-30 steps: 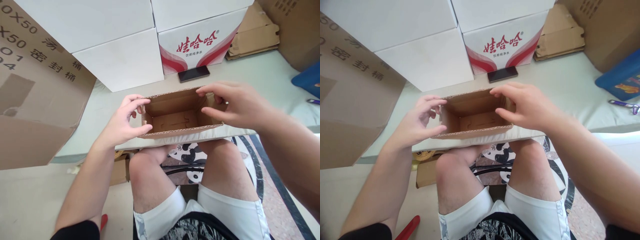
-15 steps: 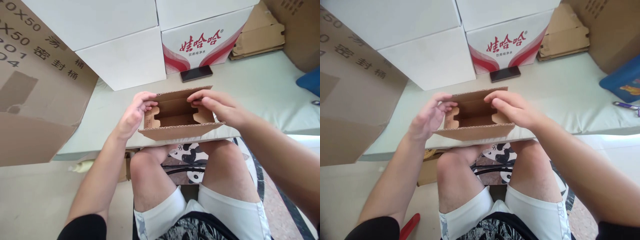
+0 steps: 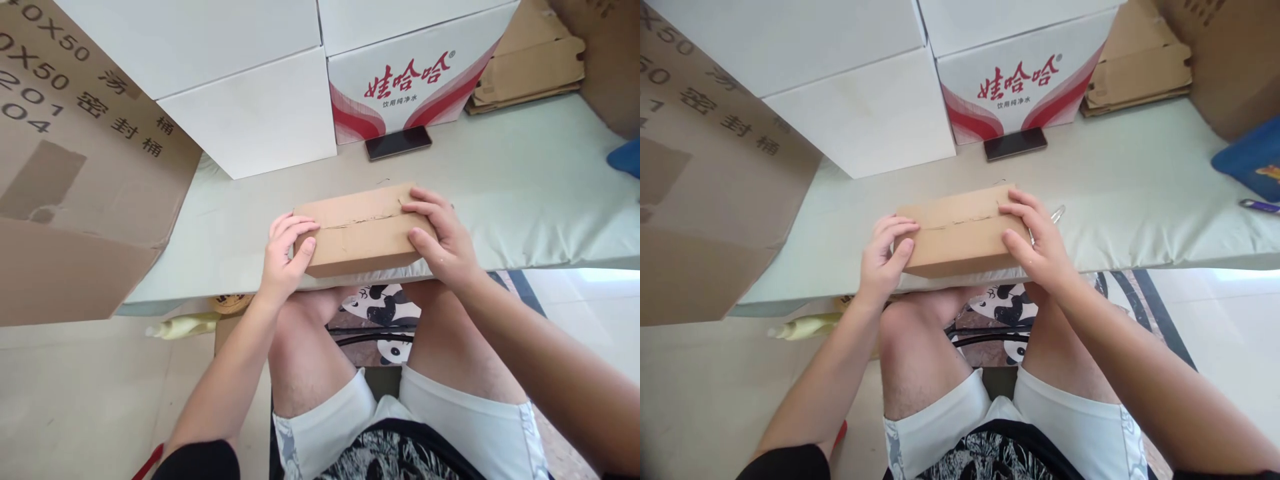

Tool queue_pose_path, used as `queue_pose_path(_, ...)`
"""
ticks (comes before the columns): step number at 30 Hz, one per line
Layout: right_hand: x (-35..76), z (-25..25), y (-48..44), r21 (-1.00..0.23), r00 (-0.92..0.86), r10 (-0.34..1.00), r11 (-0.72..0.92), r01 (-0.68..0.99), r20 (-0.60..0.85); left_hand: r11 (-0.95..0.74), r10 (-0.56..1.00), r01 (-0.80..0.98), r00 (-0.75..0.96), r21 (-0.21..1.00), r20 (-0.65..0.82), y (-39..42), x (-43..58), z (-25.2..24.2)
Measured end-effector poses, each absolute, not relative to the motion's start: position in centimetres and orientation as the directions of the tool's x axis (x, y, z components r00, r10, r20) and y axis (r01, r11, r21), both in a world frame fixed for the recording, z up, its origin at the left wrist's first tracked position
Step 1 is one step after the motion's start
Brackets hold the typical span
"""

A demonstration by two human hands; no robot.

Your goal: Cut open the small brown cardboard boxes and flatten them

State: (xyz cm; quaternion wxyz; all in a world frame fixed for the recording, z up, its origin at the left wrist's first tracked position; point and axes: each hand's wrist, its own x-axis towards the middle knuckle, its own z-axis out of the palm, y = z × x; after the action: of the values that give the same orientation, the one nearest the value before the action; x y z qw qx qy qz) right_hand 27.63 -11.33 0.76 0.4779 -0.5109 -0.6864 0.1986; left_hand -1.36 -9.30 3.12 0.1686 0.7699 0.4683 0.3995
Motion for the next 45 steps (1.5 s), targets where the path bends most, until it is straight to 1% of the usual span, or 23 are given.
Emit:
queue_pose_path(2, 27.3, 0.4, -11.3, -0.778, -0.001, 0.89, 0.399, 0.485, 0.456, -0.513, 0.839, 0.603, 0.203, 0.611, 0.504, -9.7, -1.0, 2.5)
queue_pose_path(5, 26.9, 0.2, -11.0, -0.8, 0.06, 0.879, 0.399, 0.449, 0.473, -0.521, 0.808, 0.708, 0.231, 0.476, 0.542, -10.7, -0.5, 2.8)
queue_pose_path(7, 26.8, 0.1, -10.9, -0.807, 0.074, 0.878, 0.398, 0.436, 0.473, -0.532, 0.807, 0.75, 0.309, 0.392, 0.504, -11.1, -0.3, 3.9)
queue_pose_path(8, 26.8, -0.1, -10.9, -0.81, 0.07, 0.88, 0.397, 0.432, 0.469, -0.54, 0.815, 0.751, 0.352, 0.38, 0.461, -11.2, -0.3, 4.5)
queue_pose_path(11, 26.9, -1.2, -11.3, -0.838, 0.057, 0.896, 0.386, 0.387, 0.44, -0.548, 0.836, 0.725, 0.46, 0.417, 0.299, -10.7, -0.7, 6.2)
queue_pose_path(13, 27.1, -2.5, -11.8, -0.878, 0.043, 0.922, 0.351, 0.324, 0.385, -0.549, 0.833, 0.7, 0.501, 0.457, 0.232, -9.9, -1.5, 6.5)
queue_pose_path(14, 27.2, -3.2, -12.0, -0.897, 0.028, 0.937, 0.326, 0.298, 0.349, -0.548, 0.831, 0.681, 0.509, 0.486, 0.225, -9.5, -1.9, 6.4)
queue_pose_path(16, 27.4, -4.2, -12.5, -0.922, -0.015, 0.961, 0.271, 0.278, 0.277, -0.541, 0.835, 0.626, 0.483, 0.562, 0.265, -8.7, -2.9, 5.3)
queue_pose_path(18, 27.6, -4.6, -12.8, -0.931, -0.055, 0.974, 0.228, 0.287, 0.222, -0.519, 0.852, 0.557, 0.397, 0.648, 0.342, -8.0, -3.7, 3.3)
queue_pose_path(20, 27.7, -4.4, -12.8, -0.932, -0.084, 0.977, 0.211, 0.294, 0.194, -0.454, 0.891, 0.47, 0.266, 0.757, 0.369, -7.6, -4.0, 0.9)
queue_pose_path(21, 27.8, -4.2, -12.6, -0.929, -0.098, 0.976, 0.214, 0.302, 0.192, -0.401, 0.916, 0.396, 0.187, 0.826, 0.355, -7.6, -4.0, -0.2)
queue_pose_path(22, 27.8, -4.0, -12.4, -0.924, -0.114, 0.974, 0.222, 0.313, 0.195, -0.318, 0.948, 0.302, 0.111, 0.898, 0.298, -7.6, -3.8, -1.2)
queue_pose_path(23, 27.8, -3.8, -12.2, -0.916, -0.134, 0.97, 0.236, 0.325, 0.203, -0.202, 0.979, 0.209, 0.072, 0.957, 0.191, -7.7, -3.5, -2.0)
queue_pose_path(25, 27.9, -3.4, -11.9, -0.896, -0.171, 0.96, 0.271, 0.353, 0.223, 0.001, 0.999, 0.063, 0.042, 0.998, -0.003, -8.0, -2.9, -2.7)
queue_pose_path(27, 27.8, -2.8, -12.0, -0.874, -0.188, 0.95, 0.304, 0.379, 0.249, 0.098, 0.995, -0.012, 0.036, 0.995, -0.097, -8.6, -2.6, -2.1)
queue_pose_path(29, 27.9, -1.8, -12.5, -0.86, -0.183, 0.941, 0.334, 0.386, 0.284, 0.137, 0.99, -0.035, 0.041, 0.99, -0.135, -9.2, -2.8, -0.7)
queue_pose_path(33, 28.3, 1.2, -14.0, -0.82, -0.222, 0.886, 0.462, 0.339, 0.407, 0.291, 0.949, 0.004, 0.123, 0.957, -0.289, -10.3, -4.5, 2.6)
queue_pose_path(35, 28.5, 2.5, -14.6, -0.771, -0.254, 0.853, 0.52, 0.367, 0.455, 0.349, 0.931, 0.037, 0.103, 0.936, -0.351, -10.7, -5.3, 3.4)
queue_pose_path(36, 28.6, 3.0, -14.9, -0.755, -0.26, 0.851, 0.526, 0.393, 0.457, 0.378, 0.921, 0.051, 0.079, 0.925, -0.381, -10.8, -5.5, 3.6)
queue_pose_path(38, 28.7, 3.9, -15.1, -0.758, -0.247, 0.879, 0.477, 0.444, 0.409, 0.448, 0.892, 0.064, 0.04, 0.892, -0.451, -10.9, -5.7, 3.4)
queue_pose_path(40, 28.7, 4.7, -15.1, -0.787, -0.204, 0.926, 0.378, 0.488, 0.318, 0.525, 0.849, 0.059, 0.037, 0.849, -0.528, -10.8, -5.4, 2.8)
queue_pose_path(43, 28.5, 5.4, -14.4, -0.802, -0.088, 0.98, 0.194, 0.565, 0.176, 0.592, 0.8, 0.048, 0.084, 0.805, -0.594, -10.4, -4.5, 2.2)
queue_pose_path(45, 28.4, 5.6, -13.6, -0.781, -0.01, 0.995, 0.088, 0.618, 0.104, 0.606, 0.781, 0.077, 0.135, 0.792, -0.61, -10.0, -4.1, 2.1)
